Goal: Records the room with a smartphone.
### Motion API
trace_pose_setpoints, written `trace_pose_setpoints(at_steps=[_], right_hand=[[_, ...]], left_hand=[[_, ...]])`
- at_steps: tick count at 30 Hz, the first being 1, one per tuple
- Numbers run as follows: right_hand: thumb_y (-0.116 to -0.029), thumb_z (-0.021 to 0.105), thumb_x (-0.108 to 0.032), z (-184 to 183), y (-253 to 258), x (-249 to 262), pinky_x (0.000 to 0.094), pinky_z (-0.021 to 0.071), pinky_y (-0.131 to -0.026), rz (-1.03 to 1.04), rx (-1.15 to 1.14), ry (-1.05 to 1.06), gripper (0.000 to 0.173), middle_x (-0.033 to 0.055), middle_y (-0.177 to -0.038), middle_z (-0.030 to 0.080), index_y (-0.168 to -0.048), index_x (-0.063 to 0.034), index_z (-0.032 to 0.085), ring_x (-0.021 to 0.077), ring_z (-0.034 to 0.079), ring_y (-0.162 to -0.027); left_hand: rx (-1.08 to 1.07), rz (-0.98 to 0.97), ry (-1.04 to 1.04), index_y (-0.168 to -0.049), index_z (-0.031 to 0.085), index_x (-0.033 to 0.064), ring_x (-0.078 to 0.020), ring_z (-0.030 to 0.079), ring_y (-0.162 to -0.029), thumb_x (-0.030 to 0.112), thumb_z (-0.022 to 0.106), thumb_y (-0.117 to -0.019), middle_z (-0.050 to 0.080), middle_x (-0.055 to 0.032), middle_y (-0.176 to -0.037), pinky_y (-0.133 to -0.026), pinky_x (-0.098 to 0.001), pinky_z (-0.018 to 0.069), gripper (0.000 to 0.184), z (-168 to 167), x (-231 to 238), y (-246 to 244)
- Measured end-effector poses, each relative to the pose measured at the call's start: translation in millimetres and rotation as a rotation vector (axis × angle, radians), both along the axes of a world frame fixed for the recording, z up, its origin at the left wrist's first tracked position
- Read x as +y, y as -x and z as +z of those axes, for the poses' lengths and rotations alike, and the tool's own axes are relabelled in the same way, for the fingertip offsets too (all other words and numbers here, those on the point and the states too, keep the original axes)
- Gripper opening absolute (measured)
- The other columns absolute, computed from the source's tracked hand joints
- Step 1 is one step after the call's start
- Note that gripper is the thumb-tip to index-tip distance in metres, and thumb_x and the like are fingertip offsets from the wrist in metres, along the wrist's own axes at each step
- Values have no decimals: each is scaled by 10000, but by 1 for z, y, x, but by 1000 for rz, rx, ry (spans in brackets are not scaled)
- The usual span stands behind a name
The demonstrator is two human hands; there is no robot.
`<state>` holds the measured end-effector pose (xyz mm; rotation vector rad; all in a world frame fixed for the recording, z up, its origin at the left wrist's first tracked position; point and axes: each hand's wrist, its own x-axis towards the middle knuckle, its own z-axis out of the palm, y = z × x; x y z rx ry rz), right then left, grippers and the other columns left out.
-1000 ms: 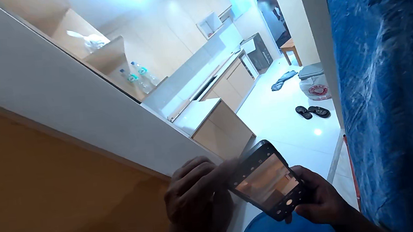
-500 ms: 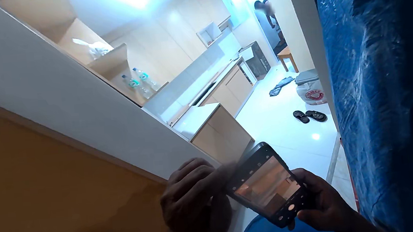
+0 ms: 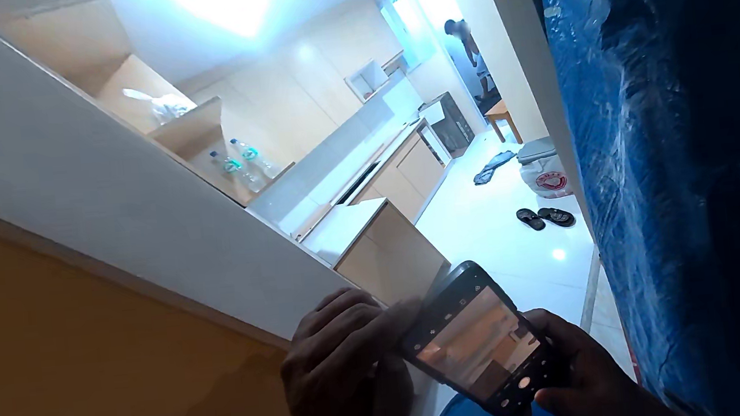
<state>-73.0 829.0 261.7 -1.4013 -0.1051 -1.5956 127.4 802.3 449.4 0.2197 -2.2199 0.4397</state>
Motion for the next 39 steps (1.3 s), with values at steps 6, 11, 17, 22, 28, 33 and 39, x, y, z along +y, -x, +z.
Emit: trace_pose_setpoints(at_steps=[6, 11, 17, 22, 28, 33, 39], right_hand=[[-909, 701, -36, 2, 1, 7, 236, 633, -770, -26, 9, 5, 590, -68, -1323, 631, -1433, -221, 500, 33, 694, -1041], [-917, 700, -43, 1, 1, 8, 230, 630, -775, -17, 8, 30, 579, -59, -1321, 627, -1432, -209, 495, 31, 691, -1034], [-918, 694, -41, 2, 2, 8, 234, 631, -777, -22, 15, 43, 583, -48, -1328, 622, -1439, -204, 489, 38, 690, -1040], [-914, 696, -33, 3, 0, 8, 223, 629, -758, -40, 22, 41, 574, -48, -1317, 620, -1423, -198, 489, 28, 691, -1015], [-927, 682, -27, 4, -2, 7, 216, 628, -743, -21, 14, 25, 560, -54, -1310, 628, -1424, -204, 492, 21, 693, -1000], [-914, 710, -60, 4, -2, 7, 213, 633, -699, -78, 37, -13, 541, -64, -1281, 641, -1398, -202, 513, 11, 704, -951], [-941, 693, -81, 3, 0, 2, 207, 629, -687, -56, 17, 1, 517, -56, -1285, 638, -1409, -201, 509, 13, 703, -930]], left_hand=[[-6, -28, 6, -1097, 692, 138, -44, 592, -795, 340, 434, -1055, 623, 46, -821, -748, -204, 468, 331, 1, 2, 0], [-9, -39, 4, -1094, 693, 141, -47, 587, -786, 335, 438, -1047, 617, 49, -817, -747, -210, 468, 323, 1, 5, 1], [-16, -35, 15, -1100, 691, 146, -45, 590, -795, 337, 441, -1046, 618, 52, -823, -757, -209, 469, 320, 3, 7, 0], [-8, -28, 7, -1090, 696, 149, -41, 594, -792, 347, 451, -1047, 626, 56, -822, -761, -214, 475, 317, 2, 8, -1], [-9, -20, 9, -1101, 692, 153, -40, 588, -788, 360, 447, -1050, 620, 57, -822, -756, -210, 469, 324, 3, 8, -2], [-15, -5, 0, -1102, 693, 152, -38, 589, -793, 359, 452, -1056, 620, 57, -827, -760, -208, 471, 322, 2, 7, -3], [-16, 5, -5, -1095, 692, 142, -44, 579, -778, 343, 456, -1053, 612, 48, -810, -739, -206, 456, 313, 2, 5, -1]])
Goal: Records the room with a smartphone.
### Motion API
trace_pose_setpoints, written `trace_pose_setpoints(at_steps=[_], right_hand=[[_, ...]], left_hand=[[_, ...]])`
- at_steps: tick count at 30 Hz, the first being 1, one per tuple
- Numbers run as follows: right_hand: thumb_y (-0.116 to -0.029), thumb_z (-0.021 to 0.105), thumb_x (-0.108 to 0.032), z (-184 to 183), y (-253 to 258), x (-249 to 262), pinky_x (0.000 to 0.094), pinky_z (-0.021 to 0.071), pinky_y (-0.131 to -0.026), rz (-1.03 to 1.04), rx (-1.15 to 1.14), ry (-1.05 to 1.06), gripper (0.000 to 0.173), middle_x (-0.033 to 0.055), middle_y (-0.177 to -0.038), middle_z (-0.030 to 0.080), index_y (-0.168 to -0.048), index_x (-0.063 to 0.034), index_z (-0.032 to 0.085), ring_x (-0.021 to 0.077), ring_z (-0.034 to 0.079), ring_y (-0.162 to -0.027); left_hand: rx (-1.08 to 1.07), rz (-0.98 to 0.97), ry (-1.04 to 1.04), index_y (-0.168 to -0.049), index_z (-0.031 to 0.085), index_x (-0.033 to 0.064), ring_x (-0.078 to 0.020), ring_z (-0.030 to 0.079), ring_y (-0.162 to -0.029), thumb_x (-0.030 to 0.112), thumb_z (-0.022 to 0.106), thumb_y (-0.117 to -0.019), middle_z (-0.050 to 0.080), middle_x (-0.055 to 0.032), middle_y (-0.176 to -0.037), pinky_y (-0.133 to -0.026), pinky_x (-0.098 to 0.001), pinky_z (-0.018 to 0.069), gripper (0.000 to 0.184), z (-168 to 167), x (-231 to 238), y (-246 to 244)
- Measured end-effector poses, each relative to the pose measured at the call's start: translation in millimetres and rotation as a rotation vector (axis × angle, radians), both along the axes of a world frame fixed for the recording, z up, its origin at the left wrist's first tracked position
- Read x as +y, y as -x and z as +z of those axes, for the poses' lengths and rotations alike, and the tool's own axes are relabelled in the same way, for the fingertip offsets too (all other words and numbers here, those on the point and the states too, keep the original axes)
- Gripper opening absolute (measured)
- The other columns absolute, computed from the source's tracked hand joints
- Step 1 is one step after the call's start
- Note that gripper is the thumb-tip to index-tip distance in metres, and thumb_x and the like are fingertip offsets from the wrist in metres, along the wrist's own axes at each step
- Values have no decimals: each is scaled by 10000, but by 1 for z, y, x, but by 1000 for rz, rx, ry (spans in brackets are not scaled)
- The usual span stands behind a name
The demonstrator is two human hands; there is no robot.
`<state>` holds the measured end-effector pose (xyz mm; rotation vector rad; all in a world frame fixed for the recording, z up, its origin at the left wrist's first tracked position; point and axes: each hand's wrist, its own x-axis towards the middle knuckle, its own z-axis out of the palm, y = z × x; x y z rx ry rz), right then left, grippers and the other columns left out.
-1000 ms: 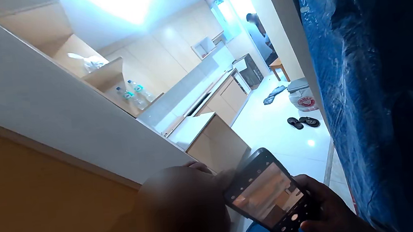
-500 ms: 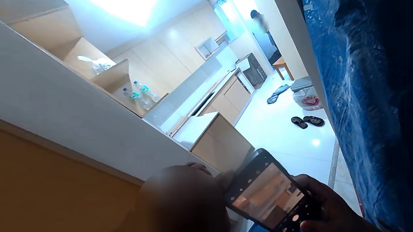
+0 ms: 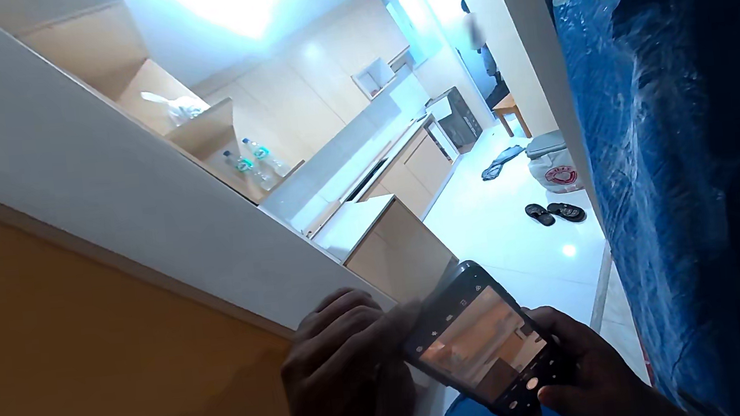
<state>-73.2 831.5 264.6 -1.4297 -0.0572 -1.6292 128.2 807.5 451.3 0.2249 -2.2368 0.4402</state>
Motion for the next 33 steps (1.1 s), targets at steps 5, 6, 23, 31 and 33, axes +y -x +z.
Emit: trace_pose_setpoints(at_steps=[5, 6, 23, 31, 33], right_hand=[[-929, 703, -84, -2, 5, -2, 210, 629, -671, -12, -5, -13, 511, -56, -1259, 650, -1392, -200, 520, 11, 706, -905], [-928, 703, -82, -2, 6, -3, 208, 628, -670, -17, -6, -16, 508, -57, -1252, 654, -1388, -198, 521, 10, 706, -900], [-930, 701, -81, -2, 17, -12, 198, 626, -665, -55, -23, -42, 499, -72, -1254, 655, -1383, -203, 532, -4, 702, -896], [-926, 685, -28, -2, 15, -18, 206, 627, -632, -49, -27, -69, 493, -55, -1247, 656, -1367, -196, 543, 9, 707, -837], [-927, 689, -37, -2, 14, -19, 203, 627, -635, -48, -27, -64, 493, -58, -1253, 654, -1370, -196, 542, 6, 706, -840]], left_hand=[[-18, 11, 21, -1091, 695, 136, -46, 574, -760, 338, 445, -1055, 606, 37, -790, -724, -204, 452, 323, 0, -5, 5], [-24, 14, 22, -1098, 696, 139, -46, 576, -761, 335, 444, -1056, 608, 38, -790, -726, -204, 454, 321, 0, -6, 6], [-37, 35, 31, -1106, 693, 141, -48, 584, -774, 357, 439, -1066, 615, 35, -800, -745, -209, 462, 336, 0, -16, 21], [-22, 23, 17, -1120, 692, 145, -43, 585, -772, 357, 455, -1056, 623, 42, -811, -734, -204, 461, 324, -2, -23, 19], [-17, 22, 21, -1115, 691, 145, -42, 580, -764, 357, 454, -1057, 620, 43, -805, -724, -203, 457, 323, -2, -24, 19]])
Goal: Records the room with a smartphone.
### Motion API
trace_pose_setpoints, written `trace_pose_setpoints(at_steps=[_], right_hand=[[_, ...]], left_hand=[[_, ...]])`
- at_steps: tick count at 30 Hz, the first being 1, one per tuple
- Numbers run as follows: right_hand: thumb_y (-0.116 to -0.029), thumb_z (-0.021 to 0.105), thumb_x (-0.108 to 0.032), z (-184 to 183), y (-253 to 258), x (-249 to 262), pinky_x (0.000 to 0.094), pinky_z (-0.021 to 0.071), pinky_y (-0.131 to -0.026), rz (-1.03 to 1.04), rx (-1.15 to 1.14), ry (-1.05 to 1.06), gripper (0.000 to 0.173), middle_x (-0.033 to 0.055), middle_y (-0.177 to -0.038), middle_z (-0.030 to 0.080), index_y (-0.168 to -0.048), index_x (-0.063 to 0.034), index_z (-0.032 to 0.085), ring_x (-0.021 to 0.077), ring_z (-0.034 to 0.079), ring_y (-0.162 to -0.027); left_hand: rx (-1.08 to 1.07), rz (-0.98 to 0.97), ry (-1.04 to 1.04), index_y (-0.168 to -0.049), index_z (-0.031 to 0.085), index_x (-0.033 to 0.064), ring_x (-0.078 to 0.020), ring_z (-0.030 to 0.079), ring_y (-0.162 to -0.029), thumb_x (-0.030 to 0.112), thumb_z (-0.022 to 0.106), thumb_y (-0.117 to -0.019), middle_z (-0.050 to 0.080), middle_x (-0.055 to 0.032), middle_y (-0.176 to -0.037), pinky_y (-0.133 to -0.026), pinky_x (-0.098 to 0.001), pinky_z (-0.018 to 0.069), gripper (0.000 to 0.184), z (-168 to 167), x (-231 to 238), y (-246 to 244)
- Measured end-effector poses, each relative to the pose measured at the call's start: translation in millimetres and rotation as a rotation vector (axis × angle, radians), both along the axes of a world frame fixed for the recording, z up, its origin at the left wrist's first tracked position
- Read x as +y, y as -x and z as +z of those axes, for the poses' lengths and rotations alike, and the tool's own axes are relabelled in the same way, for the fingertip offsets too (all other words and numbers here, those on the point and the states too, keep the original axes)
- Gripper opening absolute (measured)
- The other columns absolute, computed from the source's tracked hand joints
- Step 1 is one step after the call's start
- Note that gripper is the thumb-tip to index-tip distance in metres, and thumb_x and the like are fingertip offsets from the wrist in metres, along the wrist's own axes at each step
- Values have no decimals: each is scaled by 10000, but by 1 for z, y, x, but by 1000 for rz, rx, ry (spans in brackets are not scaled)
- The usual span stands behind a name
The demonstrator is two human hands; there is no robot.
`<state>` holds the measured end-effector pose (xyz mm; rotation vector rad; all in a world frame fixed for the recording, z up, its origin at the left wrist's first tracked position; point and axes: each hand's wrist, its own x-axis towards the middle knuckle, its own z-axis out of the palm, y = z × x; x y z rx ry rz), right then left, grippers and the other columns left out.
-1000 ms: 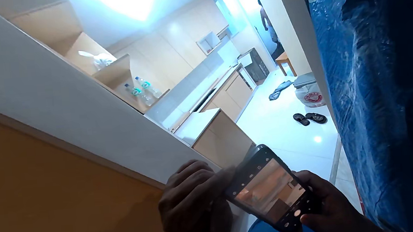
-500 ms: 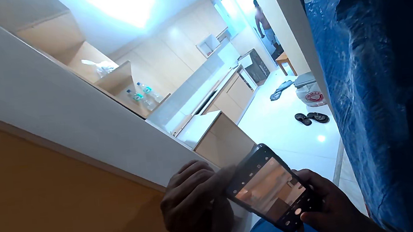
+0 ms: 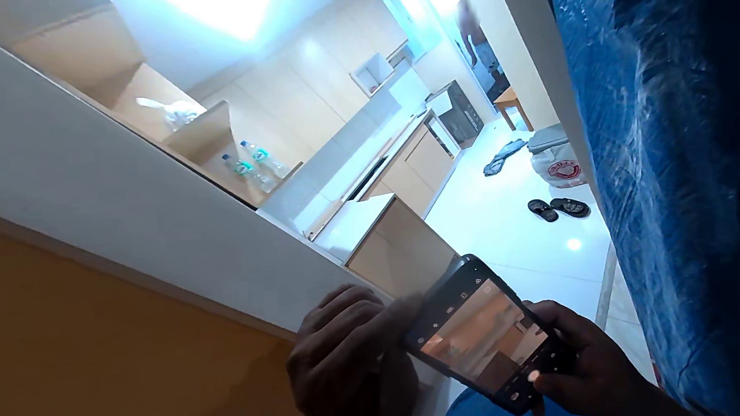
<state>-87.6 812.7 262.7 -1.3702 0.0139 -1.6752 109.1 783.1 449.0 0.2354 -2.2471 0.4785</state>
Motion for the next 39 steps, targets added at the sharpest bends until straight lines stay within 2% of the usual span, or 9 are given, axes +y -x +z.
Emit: trace_pose_setpoints(at_steps=[4, 21, 23, 27, 31, 35, 39], right_hand=[[-943, 686, -56, 0, -2, -2, 194, 624, -645, -1, -1, 14, 482, -60, -1257, 655, -1379, -193, 535, -1, 704, -859], [-917, 689, -40, 3, -6, -11, 205, 626, -643, -26, 18, -2, 506, -54, -1250, 658, -1376, -190, 536, 11, 708, -876], [-936, 685, -62, 3, -8, -16, 210, 629, -651, 6, 3, 7, 492, -50, -1264, 653, -1385, -194, 532, 19, 709, -886], [-1007, 645, -208, 3, -13, -33, 224, 623, -676, 147, -82, 11, 425, -21, -1291, 646, -1416, -193, 535, 54, 706, -936], [-1010, 643, -268, 0, -21, -54, 269, 627, -663, 277, -144, -99, 415, 21, -1259, 683, -1409, -201, 550, 114, 727, -936], [-973, 663, -183, -7, -30, -76, 330, 643, -677, 411, -152, -311, 418, 40, -1233, 702, -1375, -219, 556, 168, 742, -957], [-908, 640, -64, -13, -39, -98, 353, 645, -654, 417, -97, -476, 453, 38, -1180, 721, -1330, -200, 546, 179, 751, -927]], left_hand=[[2, -15, 2, -1128, 693, 144, -43, 582, -771, 338, 453, -1055, 616, 44, -810, -737, -201, 463, 317, 0, -3, -2], [6, -43, 0, -1101, 693, 136, -46, 589, -776, 358, 438, -1056, 619, 36, -802, -739, -204, 468, 341, -1, -20, -10], [11, -41, -6, -1101, 691, 133, -51, 589, -776, 346, 437, -1053, 616, 33, -800, -740, -206, 467, 335, -2, -25, -13], [39, -16, -36, -1095, 694, 105, -55, 595, -770, 286, 426, -1048, 624, 16, -790, -730, -197, 475, 327, -5, -43, -17], [121, 96, -182, -1082, 700, 129, 5, 599, -774, 237, 453, -1049, 644, 27, -814, -709, -145, 486, 272, -21, -72, -24], [221, 181, -367, -1085, 738, 88, 23, 613, -777, 139, 485, -1004, 668, 6, -829, -720, -140, 517, 271, -47, -104, -35], [264, 236, -441, -1061, 742, 28, 8, 622, -764, 103, 503, -973, 676, -31, -820, -716, -145, 530, 266, -70, -132, -51]])
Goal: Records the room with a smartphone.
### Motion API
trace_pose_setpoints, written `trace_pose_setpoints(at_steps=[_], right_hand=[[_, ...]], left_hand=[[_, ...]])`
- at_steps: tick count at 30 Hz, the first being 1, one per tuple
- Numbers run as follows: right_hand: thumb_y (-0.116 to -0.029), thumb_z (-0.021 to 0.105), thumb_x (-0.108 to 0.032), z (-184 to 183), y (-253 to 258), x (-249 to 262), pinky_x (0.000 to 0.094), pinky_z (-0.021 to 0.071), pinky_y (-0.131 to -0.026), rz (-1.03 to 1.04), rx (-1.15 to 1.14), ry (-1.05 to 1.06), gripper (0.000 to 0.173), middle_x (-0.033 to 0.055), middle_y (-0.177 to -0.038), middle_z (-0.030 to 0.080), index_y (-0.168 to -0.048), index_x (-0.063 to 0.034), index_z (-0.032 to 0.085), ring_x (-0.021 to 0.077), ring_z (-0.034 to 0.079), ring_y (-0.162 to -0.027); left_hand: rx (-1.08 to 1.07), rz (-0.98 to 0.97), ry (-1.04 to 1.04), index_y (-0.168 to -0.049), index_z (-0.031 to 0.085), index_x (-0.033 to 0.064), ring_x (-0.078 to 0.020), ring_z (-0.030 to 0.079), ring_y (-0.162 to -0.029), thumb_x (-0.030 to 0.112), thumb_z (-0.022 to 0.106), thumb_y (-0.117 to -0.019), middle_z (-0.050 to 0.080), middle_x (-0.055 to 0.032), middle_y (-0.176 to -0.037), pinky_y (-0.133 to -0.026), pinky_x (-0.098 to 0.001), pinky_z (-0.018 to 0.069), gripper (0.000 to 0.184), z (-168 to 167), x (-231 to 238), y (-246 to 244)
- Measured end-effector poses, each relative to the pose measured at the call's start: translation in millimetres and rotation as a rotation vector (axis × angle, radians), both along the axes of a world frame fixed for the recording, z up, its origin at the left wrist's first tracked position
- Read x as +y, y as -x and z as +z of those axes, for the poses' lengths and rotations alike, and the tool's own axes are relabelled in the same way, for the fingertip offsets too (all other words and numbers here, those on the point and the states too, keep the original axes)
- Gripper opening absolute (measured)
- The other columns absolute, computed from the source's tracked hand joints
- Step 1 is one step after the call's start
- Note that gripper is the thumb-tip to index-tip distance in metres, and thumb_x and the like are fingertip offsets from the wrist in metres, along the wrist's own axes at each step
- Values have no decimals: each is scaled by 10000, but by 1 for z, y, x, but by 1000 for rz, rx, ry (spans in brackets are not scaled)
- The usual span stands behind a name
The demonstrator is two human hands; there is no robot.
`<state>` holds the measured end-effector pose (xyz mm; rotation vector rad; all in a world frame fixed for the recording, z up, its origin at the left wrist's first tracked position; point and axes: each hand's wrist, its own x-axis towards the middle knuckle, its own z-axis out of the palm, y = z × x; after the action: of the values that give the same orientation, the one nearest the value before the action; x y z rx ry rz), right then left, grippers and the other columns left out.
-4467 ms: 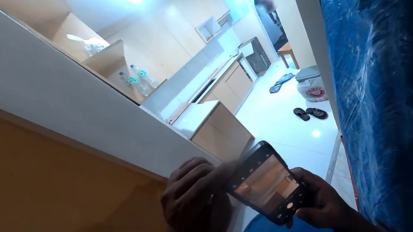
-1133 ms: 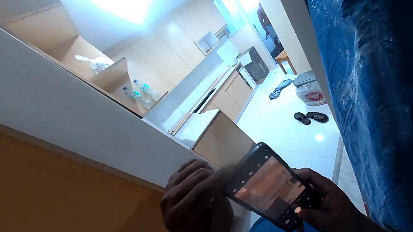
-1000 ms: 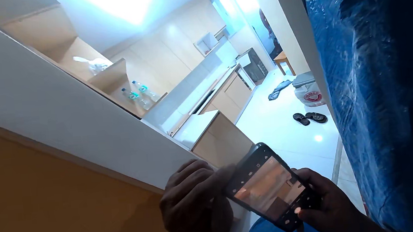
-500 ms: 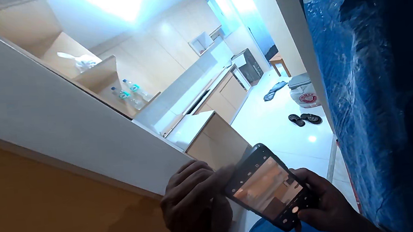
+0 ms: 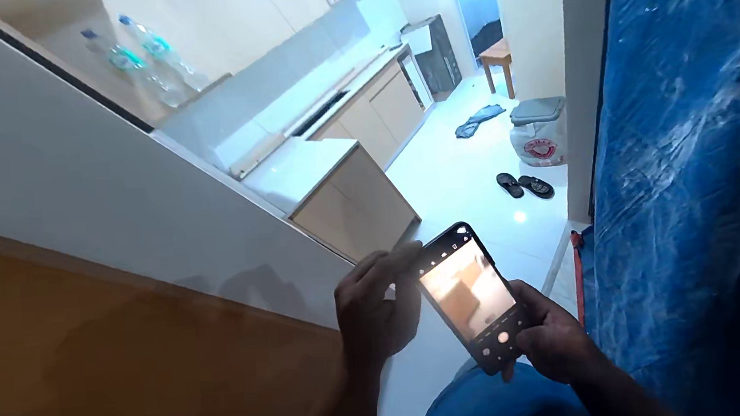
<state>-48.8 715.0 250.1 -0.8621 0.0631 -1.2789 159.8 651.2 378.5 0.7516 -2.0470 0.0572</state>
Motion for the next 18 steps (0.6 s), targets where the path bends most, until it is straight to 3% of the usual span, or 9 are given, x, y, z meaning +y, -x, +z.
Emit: trace_pose_setpoints(at_steps=[4, 8, 14, 18], right_hand=[[-897, 648, -21, 8, -9, -21, 338, 648, -652, -40, 115, 9, 478, 7, -1171, 724, -1323, -197, 523, 157, 753, -913], [-941, 657, -53, 29, -11, -34, 285, 646, -650, -137, 147, 187, 472, -20, -1205, 704, -1372, -200, 534, 99, 740, -907], [-998, 640, -139, 44, -9, -12, 220, 621, -643, -224, 61, 365, 433, -31, -1262, 672, -1414, -202, 535, 53, 716, -897], [-998, 634, -121, 39, -10, 12, 212, 619, -649, -213, 7, 415, 464, -22, -1294, 651, -1439, -201, 515, 47, 709, -902]], left_hand=[[61, 27, 23, -1105, 728, 63, 7, 606, -772, 114, 524, -979, 651, -22, -832, -717, -138, 518, 245, -8, -19, -13], [89, -15, 132, -1166, 685, 125, 21, 594, -825, 176, 512, -1010, 626, 32, -888, -746, -136, 506, 238, 14, -21, -14], [101, -73, 252, -1173, 677, 174, -1, 616, -953, 234, 501, -1035, 652, 98, -1019, -831, -172, 519, 231, 39, 21, 0], [60, -111, 262, -1181, 656, 190, -14, 610, -970, 264, 485, -1047, 644, 107, -1035, -848, -186, 501, 229, 46, 52, 5]])
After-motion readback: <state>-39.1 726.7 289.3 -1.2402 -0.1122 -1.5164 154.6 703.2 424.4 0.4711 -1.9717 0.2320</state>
